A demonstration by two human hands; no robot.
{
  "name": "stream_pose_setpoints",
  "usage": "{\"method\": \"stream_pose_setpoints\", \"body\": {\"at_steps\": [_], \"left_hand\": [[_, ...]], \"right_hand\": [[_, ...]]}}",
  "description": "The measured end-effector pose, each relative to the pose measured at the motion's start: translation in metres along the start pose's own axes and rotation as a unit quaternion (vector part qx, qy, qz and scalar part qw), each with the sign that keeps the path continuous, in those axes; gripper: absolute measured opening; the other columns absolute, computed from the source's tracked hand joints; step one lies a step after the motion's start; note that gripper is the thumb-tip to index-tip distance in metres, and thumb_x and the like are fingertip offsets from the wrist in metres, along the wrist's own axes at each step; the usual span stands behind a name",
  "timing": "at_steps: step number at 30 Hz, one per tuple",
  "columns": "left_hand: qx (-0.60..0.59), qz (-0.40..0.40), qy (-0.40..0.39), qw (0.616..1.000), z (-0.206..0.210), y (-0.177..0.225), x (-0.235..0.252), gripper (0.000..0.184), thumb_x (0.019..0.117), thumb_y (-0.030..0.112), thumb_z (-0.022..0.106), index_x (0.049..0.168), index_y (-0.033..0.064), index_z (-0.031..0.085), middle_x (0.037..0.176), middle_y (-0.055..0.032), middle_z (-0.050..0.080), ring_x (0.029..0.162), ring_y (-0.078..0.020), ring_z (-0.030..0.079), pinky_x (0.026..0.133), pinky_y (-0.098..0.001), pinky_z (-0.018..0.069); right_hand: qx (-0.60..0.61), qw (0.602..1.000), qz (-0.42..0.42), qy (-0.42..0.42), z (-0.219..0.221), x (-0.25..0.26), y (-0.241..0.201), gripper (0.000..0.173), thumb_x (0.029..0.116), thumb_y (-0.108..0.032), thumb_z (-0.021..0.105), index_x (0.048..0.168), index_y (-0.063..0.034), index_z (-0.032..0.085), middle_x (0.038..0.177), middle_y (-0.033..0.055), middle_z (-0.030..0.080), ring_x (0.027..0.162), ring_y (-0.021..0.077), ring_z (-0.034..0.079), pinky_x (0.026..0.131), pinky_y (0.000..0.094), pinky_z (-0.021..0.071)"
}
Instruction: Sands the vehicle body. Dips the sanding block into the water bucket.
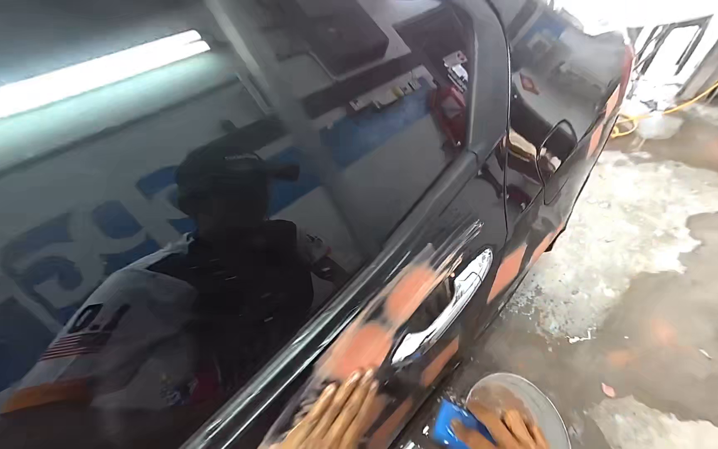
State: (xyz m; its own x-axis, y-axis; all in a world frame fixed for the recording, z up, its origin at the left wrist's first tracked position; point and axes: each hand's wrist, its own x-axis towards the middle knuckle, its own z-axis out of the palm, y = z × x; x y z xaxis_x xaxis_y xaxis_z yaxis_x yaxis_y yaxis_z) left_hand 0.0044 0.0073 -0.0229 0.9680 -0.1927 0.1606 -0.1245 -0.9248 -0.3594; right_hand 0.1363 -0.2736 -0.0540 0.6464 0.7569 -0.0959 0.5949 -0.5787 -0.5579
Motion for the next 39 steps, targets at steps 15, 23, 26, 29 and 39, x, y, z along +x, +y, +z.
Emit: {"method": "stream_pose_setpoints", "body": {"at_steps": [15,23,26,29,39], "left_hand": [[0.028,0.223,-0.070,0.972,-0.139,-0.196,0.097,0.049,0.1076,0.029,0.045,0.149,0.0045,0.051,0.163,-0.0161,0.037,0.155,-0.0285,0.027,0.127,-0.0538,0.0181],[0.047,0.336,0.079,0.937,-0.168,-0.238,0.118,0.035,0.0970,0.020,0.057,0.129,0.0140,0.068,0.127,-0.0104,0.068,0.123,-0.0290,0.063,0.110,-0.0530,0.0448],[0.055,0.353,0.122,0.926,-0.162,-0.230,0.126,0.026,0.0915,0.017,0.061,0.115,0.0118,0.072,0.106,-0.0076,0.070,0.102,-0.0266,0.067,0.089,-0.0459,0.0549],[0.032,0.340,0.120,0.932,-0.161,-0.224,0.127,0.022,0.0941,0.020,0.057,0.108,0.0125,0.073,0.097,-0.0059,0.069,0.094,-0.0253,0.067,0.083,-0.0449,0.0553],[0.006,0.325,0.129,0.937,-0.158,-0.218,0.132,0.028,0.0973,0.022,0.050,0.113,0.0140,0.072,0.085,-0.0032,0.066,0.083,-0.0229,0.066,0.079,-0.0419,0.0544]], "right_hand": [[0.335,0.844,0.236,0.347,-0.030,0.104,-0.180,0.053,0.0946,-0.038,0.067,0.140,-0.0106,0.062,0.135,0.0201,0.059,0.125,0.0355,0.056,0.105,0.0563,0.0446],[0.312,0.738,0.224,0.555,0.077,0.126,-0.276,0.052,0.0969,-0.032,0.060,0.138,-0.0003,0.062,0.144,0.0267,0.055,0.130,0.0457,0.054,0.108,0.0628,0.0392],[0.325,0.714,0.257,0.565,0.031,0.162,-0.220,0.052,0.0998,-0.036,0.058,0.138,-0.0017,0.062,0.145,0.0220,0.056,0.134,0.0416,0.053,0.110,0.0630,0.0374],[0.316,0.730,0.253,0.550,0.043,0.145,-0.247,0.051,0.0988,-0.033,0.060,0.137,0.0003,0.063,0.144,0.0237,0.057,0.132,0.0435,0.053,0.110,0.0628,0.0388],[0.335,0.724,0.224,0.560,0.055,0.136,-0.270,0.051,0.0951,-0.030,0.064,0.133,0.0036,0.065,0.140,0.0266,0.059,0.127,0.0436,0.057,0.106,0.0620,0.0419]]}}
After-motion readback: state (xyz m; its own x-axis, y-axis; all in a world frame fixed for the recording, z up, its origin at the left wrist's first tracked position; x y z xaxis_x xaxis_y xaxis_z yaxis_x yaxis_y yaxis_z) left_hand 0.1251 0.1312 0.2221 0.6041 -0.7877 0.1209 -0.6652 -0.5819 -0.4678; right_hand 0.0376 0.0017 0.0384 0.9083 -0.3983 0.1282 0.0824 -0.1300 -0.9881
